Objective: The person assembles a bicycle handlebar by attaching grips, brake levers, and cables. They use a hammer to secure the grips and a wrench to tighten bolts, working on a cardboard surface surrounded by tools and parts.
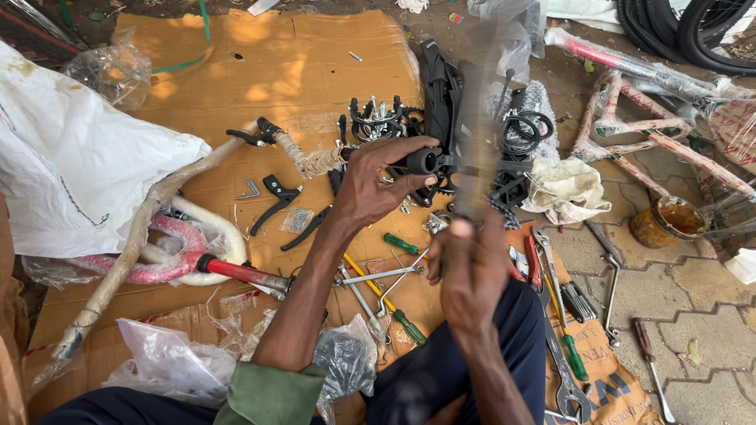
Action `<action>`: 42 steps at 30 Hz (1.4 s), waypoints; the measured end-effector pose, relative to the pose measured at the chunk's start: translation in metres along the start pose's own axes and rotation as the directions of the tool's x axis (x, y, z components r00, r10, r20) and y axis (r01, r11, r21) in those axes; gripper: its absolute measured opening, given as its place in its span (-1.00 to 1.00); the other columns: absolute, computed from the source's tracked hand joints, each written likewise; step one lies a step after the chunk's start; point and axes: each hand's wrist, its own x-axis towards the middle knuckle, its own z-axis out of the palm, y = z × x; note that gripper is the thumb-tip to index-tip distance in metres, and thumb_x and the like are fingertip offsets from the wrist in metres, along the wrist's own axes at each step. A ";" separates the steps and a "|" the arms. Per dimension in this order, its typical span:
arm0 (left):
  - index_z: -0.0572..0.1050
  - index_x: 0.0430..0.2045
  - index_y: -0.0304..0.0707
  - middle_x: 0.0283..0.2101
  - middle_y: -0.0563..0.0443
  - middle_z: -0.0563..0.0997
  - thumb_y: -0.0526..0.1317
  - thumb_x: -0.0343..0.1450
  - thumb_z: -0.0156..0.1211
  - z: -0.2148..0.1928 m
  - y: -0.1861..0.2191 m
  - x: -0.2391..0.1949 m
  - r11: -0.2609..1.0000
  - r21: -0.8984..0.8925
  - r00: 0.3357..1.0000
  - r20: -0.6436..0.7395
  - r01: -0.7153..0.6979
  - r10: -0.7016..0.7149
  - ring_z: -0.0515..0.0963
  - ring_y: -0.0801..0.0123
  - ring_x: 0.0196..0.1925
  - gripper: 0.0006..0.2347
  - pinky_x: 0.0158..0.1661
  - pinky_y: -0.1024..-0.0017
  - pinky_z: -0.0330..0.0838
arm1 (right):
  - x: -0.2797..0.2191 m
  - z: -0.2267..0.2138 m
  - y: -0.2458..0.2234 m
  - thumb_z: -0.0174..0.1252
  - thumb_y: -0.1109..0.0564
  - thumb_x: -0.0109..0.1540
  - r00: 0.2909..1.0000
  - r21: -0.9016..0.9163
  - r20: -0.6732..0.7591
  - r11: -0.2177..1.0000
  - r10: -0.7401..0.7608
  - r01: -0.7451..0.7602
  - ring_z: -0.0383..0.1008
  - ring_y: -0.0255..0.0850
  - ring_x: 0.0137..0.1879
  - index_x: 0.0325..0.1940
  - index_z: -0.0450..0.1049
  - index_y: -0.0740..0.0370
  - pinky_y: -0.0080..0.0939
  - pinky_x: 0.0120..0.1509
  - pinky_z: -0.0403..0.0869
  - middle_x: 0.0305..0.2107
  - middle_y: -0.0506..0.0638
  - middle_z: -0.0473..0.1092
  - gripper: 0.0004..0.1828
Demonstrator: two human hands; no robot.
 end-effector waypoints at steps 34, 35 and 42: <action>0.53 -0.24 -0.27 -0.29 -0.10 0.68 -0.07 0.16 0.58 -0.016 -0.054 0.007 0.910 0.308 0.959 -0.037 0.279 -0.281 0.67 0.17 -0.24 -0.58 -0.15 0.19 0.52 | -0.015 -0.021 0.041 -0.07 0.05 0.43 0.931 -0.079 -0.040 0.928 0.363 -0.365 0.32 -0.26 -0.63 -0.09 0.28 0.33 -0.25 -0.61 0.35 -0.64 0.05 0.35 -0.76; 0.52 -0.17 -0.26 -0.25 -0.13 0.68 -0.02 0.15 0.60 -0.018 -0.054 0.008 0.902 0.304 0.948 -0.021 0.308 -0.317 0.67 0.13 -0.19 -0.51 -0.09 0.16 0.51 | -0.013 -0.020 0.035 -0.11 0.04 0.44 0.956 0.042 -0.060 0.958 0.286 -0.284 0.31 -0.31 -0.63 -0.03 0.26 0.30 -0.29 -0.60 0.37 -0.62 0.02 0.35 -0.76; 0.27 0.33 -0.12 0.08 -0.14 0.65 0.36 0.22 0.18 -0.027 -0.053 0.012 0.896 0.090 0.894 0.081 0.435 -0.442 0.55 0.00 0.24 -0.18 0.29 -0.03 0.29 | 0.002 0.021 0.025 -0.18 -0.01 0.53 0.730 0.188 -0.674 0.929 -0.114 0.318 0.44 -0.20 -0.36 0.16 0.18 0.23 -0.15 -0.32 0.55 -0.37 0.10 0.40 -0.72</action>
